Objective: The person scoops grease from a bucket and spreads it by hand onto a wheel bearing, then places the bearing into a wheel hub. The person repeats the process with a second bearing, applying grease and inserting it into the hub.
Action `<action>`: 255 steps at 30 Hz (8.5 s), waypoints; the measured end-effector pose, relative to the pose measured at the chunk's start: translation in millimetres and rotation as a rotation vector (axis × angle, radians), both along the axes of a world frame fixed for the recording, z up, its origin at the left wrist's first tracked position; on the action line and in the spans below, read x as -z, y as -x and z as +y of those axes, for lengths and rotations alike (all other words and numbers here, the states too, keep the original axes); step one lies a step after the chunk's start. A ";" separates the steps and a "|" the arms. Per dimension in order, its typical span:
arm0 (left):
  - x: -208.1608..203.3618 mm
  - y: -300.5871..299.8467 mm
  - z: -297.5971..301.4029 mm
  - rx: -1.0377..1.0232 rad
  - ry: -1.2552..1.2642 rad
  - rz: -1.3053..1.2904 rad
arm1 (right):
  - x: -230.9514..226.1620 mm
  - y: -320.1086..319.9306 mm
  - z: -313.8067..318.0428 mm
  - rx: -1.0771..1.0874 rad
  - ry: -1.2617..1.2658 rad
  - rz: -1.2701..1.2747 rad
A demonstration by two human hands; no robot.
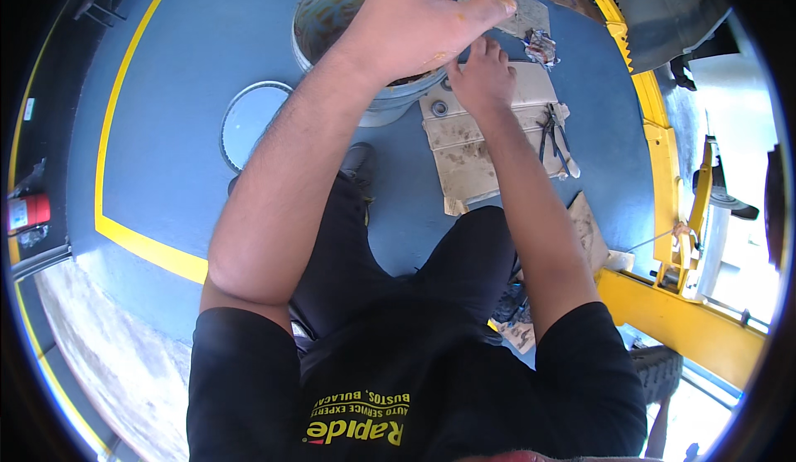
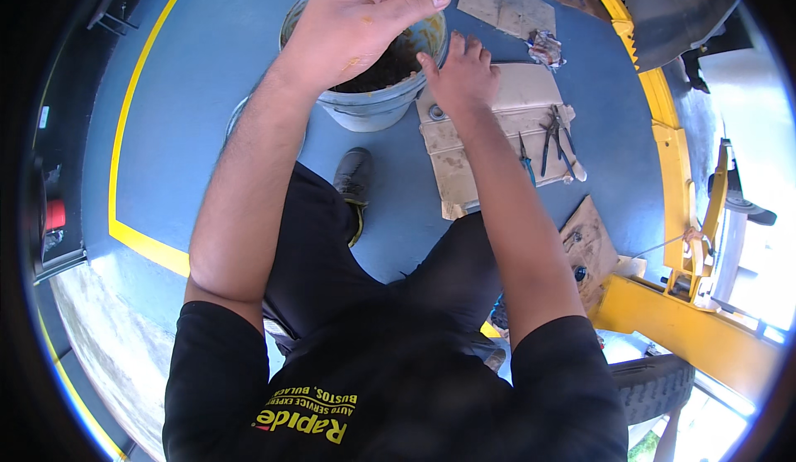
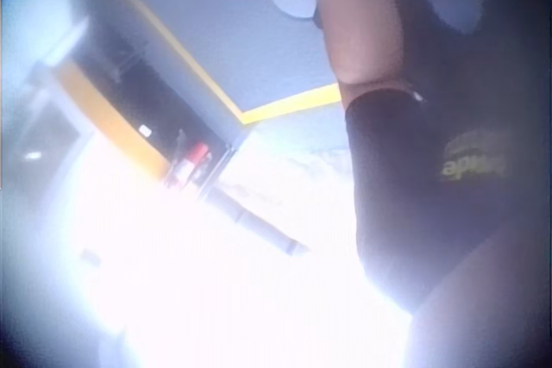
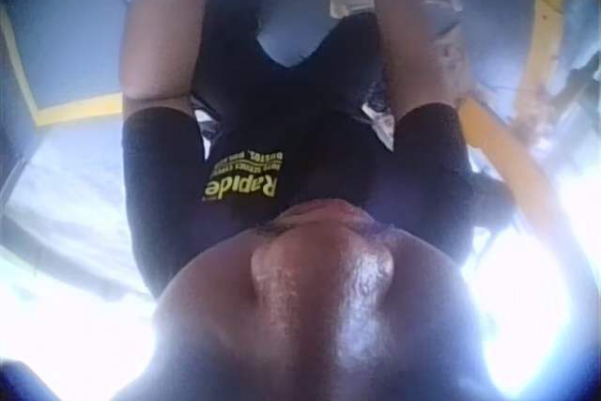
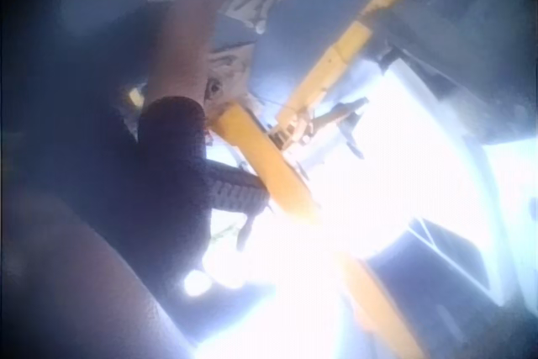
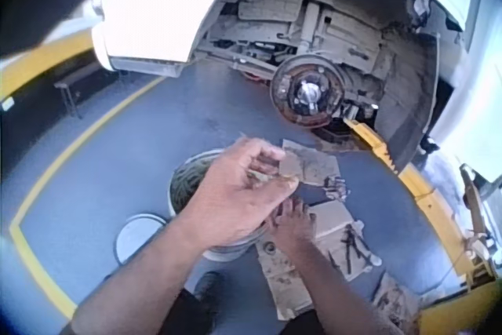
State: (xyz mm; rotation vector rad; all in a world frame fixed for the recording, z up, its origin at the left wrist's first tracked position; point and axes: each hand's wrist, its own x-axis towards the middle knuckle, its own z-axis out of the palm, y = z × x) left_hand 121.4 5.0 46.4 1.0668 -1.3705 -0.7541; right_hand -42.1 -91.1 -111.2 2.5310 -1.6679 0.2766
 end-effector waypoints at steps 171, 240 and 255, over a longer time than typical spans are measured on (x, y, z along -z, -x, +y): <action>15.4 -26.0 -20.2 -0.089 -0.018 0.125 | -57.0 32.3 51.3 -0.549 -0.965 -0.103; -4.9 -12.0 -7.2 0.315 0.010 0.833 | 56.7 -2.5 18.8 -0.689 0.206 -0.186; -14.1 -12.6 -5.5 0.262 -0.058 0.792 | 2.9 55.9 54.1 -0.485 -1.435 -2.127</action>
